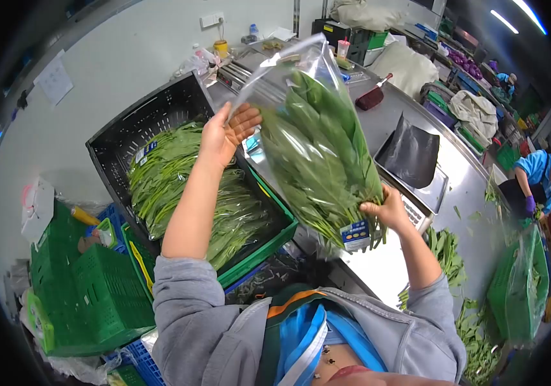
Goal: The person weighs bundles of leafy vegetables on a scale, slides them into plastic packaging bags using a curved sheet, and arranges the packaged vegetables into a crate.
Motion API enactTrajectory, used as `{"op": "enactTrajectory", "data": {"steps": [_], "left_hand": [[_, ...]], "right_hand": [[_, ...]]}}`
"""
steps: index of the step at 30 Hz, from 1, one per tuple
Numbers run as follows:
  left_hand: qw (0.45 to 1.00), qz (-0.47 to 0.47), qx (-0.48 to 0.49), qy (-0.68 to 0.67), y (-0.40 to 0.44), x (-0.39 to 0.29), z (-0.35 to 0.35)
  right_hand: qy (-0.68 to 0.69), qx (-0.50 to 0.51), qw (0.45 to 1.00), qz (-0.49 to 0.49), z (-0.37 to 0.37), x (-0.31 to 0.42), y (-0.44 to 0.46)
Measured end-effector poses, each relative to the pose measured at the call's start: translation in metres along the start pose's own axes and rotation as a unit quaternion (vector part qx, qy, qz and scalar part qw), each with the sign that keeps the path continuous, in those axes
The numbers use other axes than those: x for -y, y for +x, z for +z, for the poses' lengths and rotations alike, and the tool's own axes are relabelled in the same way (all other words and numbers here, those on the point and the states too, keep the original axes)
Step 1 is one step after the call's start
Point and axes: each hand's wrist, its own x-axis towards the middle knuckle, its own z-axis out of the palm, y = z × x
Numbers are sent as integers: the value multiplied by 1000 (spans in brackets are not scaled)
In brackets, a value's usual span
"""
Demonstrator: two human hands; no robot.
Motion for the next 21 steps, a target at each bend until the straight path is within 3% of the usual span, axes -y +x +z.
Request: {"op": "enactTrajectory", "data": {"steps": [3, 5, 7, 9, 10, 11, 12, 13, 14, 15, 16, 17, 18, 19, 20, 21], "left_hand": [[999, -11, 16, 39, -9, -10, -1], [999, -5, 25, 46, -20, -13, -2], [988, 106, 92, 60, -44, -15, 5], [976, 136, 159, 55, -92, -7, 8], [943, 159, 283, 70, -110, 12, -7], [945, 74, 319, 9, -133, 41, -16], [933, 27, 354, 62, -152, 66, -24], [939, -76, 316, 111, -173, 109, -40], [917, -105, 318, 217, -189, 154, -56], [874, -214, 264, 349, -207, 232, -96], [890, -276, 212, 294, -224, 276, -118], [898, -336, 159, 234, -236, 301, -129], [903, -352, 133, 209, -242, 311, -131], [905, -368, 107, 183, -249, 318, -131], [902, -388, 102, 161, -248, 318, -131], [904, -397, 77, 135, -248, 319, -131]], "right_hand": [[-2, 1, 1000, 9, 2, -19, 9], [-42, -44, 997, -51, 5, -31, 18], [22, -112, 990, -82, 9, -45, 32], [-69, -182, 970, -143, 3, -70, 44], [-163, -198, 941, -220, -5, -72, 47], [-251, -210, 898, -295, -9, -69, 48], [-378, -257, 829, -322, -8, -54, 40], [-493, -278, 772, -288, -10, -80, 32], [-502, -210, 827, -144, -7, -114, 20], [-499, -134, 856, 2, 3, -140, 6], [-447, -113, 886, 53, 32, -148, -14], [-403, -94, 910, 8, 70, -171, -38], [-305, -51, 951, 15, 119, -146, -73], [-345, 81, 934, -38, 157, -134, -97], [-279, 104, 950, -94, 185, -122, -114], [-270, 133, 950, -80, 206, -98, -125]]}}
